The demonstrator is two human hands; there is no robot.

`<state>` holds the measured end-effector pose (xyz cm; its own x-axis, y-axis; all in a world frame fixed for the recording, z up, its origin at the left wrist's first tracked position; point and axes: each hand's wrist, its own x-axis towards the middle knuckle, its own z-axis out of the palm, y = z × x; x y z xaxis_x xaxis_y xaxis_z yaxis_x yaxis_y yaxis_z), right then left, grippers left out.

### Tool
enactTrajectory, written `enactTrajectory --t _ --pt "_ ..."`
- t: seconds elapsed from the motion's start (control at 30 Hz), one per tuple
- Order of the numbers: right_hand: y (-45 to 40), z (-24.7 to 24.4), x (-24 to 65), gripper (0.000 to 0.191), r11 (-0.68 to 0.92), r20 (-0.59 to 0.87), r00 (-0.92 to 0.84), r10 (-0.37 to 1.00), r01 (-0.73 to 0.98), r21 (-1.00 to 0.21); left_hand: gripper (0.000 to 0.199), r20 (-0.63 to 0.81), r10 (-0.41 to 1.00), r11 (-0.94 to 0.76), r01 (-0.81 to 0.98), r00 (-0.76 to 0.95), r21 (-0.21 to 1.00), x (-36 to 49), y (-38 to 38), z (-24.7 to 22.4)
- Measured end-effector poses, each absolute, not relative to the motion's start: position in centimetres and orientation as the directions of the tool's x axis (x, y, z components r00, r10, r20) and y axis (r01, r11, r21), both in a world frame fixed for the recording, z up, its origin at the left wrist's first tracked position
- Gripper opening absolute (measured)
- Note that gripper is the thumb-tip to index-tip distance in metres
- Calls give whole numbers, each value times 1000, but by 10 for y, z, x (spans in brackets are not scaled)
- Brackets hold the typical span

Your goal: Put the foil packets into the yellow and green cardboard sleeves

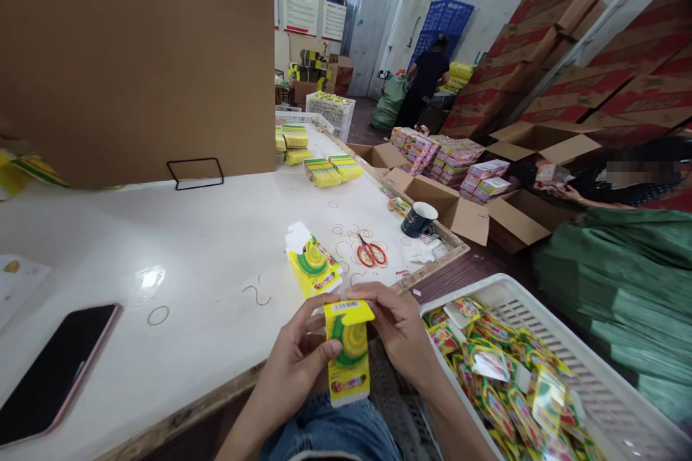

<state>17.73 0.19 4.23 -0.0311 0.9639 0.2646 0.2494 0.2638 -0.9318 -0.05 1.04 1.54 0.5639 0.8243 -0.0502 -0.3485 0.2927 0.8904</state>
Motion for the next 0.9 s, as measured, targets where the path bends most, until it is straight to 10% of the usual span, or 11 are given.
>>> enactTrajectory --t 0.27,0.9 --pt "-1 48 185 27 11 -24 -86 996 391 -920 50 -55 868 188 -225 493 956 8 9 15" --pt "-2 44 185 23 89 47 -110 993 423 -902 60 -125 852 338 -352 508 873 2 14 25"
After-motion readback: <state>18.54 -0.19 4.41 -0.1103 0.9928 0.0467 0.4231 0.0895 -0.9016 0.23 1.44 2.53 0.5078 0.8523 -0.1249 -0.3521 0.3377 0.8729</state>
